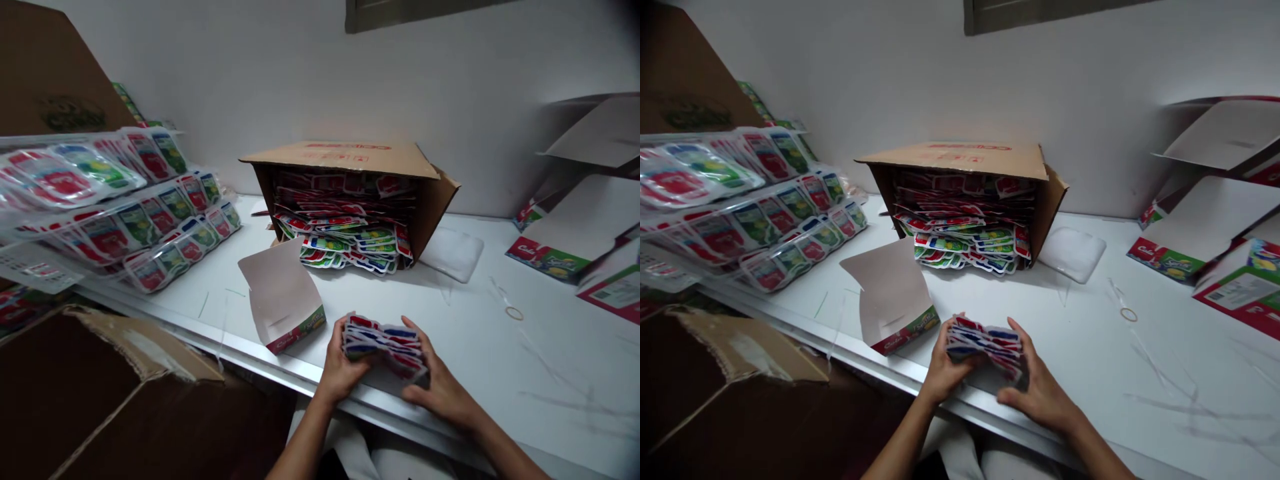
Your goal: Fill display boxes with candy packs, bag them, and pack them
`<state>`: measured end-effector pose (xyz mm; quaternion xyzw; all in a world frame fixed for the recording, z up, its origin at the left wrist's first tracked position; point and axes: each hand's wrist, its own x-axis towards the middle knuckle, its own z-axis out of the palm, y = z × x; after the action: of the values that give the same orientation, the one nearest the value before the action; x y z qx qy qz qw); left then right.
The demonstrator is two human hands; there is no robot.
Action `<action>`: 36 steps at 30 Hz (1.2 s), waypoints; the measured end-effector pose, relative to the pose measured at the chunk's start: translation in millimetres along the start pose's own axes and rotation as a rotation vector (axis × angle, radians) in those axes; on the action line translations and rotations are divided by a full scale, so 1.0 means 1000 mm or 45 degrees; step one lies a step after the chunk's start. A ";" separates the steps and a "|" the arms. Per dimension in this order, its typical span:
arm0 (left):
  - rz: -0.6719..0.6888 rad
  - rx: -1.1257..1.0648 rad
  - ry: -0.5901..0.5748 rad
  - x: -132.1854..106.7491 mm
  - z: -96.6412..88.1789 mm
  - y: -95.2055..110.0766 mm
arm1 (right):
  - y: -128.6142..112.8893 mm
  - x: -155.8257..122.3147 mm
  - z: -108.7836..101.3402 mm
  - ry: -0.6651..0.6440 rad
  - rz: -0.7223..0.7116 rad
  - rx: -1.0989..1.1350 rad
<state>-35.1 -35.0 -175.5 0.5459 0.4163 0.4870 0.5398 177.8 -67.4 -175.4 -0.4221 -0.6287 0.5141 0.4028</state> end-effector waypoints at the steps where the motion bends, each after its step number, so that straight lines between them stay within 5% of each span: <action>1: 0.013 0.046 -0.059 0.000 -0.002 0.000 | 0.005 -0.001 0.003 0.028 0.007 -0.064; 3: 0.052 0.137 -0.137 0.000 -0.005 0.000 | 0.012 0.001 0.006 0.065 -0.001 -0.129; 7: 0.096 0.249 -0.068 0.001 -0.006 0.000 | 0.015 0.012 0.000 0.096 -0.037 -0.214; 15: 0.022 0.165 -0.211 0.005 -0.013 0.005 | 0.003 0.027 0.001 0.008 -0.054 -0.240; 20: -0.030 0.178 -0.167 0.002 -0.017 0.005 | -0.006 0.041 -0.027 -0.325 -0.119 -0.092; 22: -0.054 0.191 -0.158 0.000 -0.018 0.003 | -0.007 0.063 -0.047 -0.162 -0.175 -0.219; 25: -0.031 0.172 -0.224 -0.002 -0.018 0.004 | -0.004 0.108 -0.072 0.512 -0.151 -0.944; 27: 0.004 0.143 -0.309 -0.004 -0.018 0.007 | 0.001 0.138 -0.082 0.753 -0.106 -1.352; 31: 0.012 0.127 -0.378 -0.005 -0.017 0.013 | 0.002 0.167 -0.093 0.816 -0.102 -1.502; 36: 0.069 0.139 -0.387 -0.001 -0.017 0.011 | -0.022 0.134 -0.102 0.786 -0.198 -1.543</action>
<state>-52.7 -33.5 -165.4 0.6529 0.3410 0.3898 0.5527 228.5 88.5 -129.0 -0.6540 -0.6903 -0.1029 0.2919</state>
